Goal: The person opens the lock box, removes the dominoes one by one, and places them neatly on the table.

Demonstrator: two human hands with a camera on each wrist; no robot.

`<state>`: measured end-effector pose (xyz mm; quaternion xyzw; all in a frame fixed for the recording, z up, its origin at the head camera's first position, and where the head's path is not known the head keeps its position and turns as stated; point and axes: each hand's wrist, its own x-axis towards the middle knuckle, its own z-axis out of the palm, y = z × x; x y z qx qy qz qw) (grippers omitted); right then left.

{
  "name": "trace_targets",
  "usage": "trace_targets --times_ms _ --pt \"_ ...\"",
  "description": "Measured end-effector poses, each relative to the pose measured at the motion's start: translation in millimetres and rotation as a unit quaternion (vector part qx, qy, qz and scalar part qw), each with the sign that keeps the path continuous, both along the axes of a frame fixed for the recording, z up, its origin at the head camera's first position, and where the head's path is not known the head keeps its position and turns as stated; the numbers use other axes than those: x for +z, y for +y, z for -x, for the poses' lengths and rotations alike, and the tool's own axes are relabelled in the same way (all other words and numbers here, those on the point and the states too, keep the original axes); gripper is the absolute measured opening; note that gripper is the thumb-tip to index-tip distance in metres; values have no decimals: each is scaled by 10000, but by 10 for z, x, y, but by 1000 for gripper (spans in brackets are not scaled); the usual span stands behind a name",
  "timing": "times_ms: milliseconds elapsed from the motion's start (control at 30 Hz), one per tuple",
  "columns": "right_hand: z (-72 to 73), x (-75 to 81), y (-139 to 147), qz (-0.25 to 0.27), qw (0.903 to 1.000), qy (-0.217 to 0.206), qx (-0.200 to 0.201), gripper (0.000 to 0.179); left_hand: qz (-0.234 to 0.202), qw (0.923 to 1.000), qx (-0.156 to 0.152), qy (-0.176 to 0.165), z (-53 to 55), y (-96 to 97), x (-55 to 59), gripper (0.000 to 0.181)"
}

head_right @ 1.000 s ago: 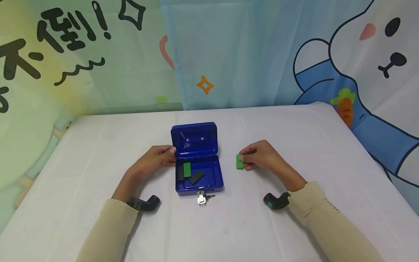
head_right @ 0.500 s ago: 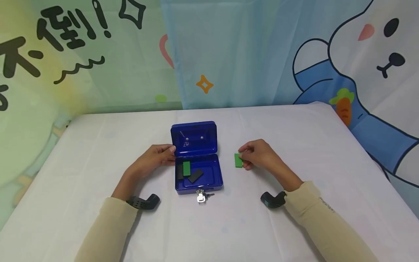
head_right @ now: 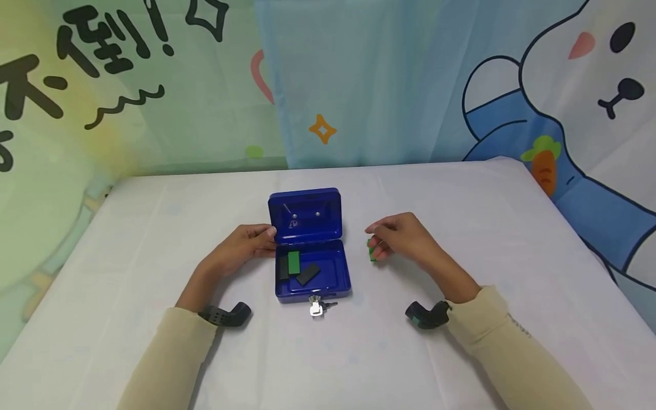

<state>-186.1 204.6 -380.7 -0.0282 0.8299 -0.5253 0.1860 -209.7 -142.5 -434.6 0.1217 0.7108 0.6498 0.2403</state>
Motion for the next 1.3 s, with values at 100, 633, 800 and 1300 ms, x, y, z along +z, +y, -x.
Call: trace_targets --times_ms 100,633,800,1300 --pt "-56 50 -73 300 9995 121 41 34 30 10000 29 -1 -7 -1 -4 51" --pt "-191 177 -357 442 9971 177 586 30 47 10000 3 38 13 -7 -9 52" --pt "-196 137 -438 546 9946 113 874 29 11 10000 -28 18 12 -7 -18 51" --pt "-245 53 -670 356 9872 -31 1552 24 14 10000 -7 50 1 -3 -6 48"
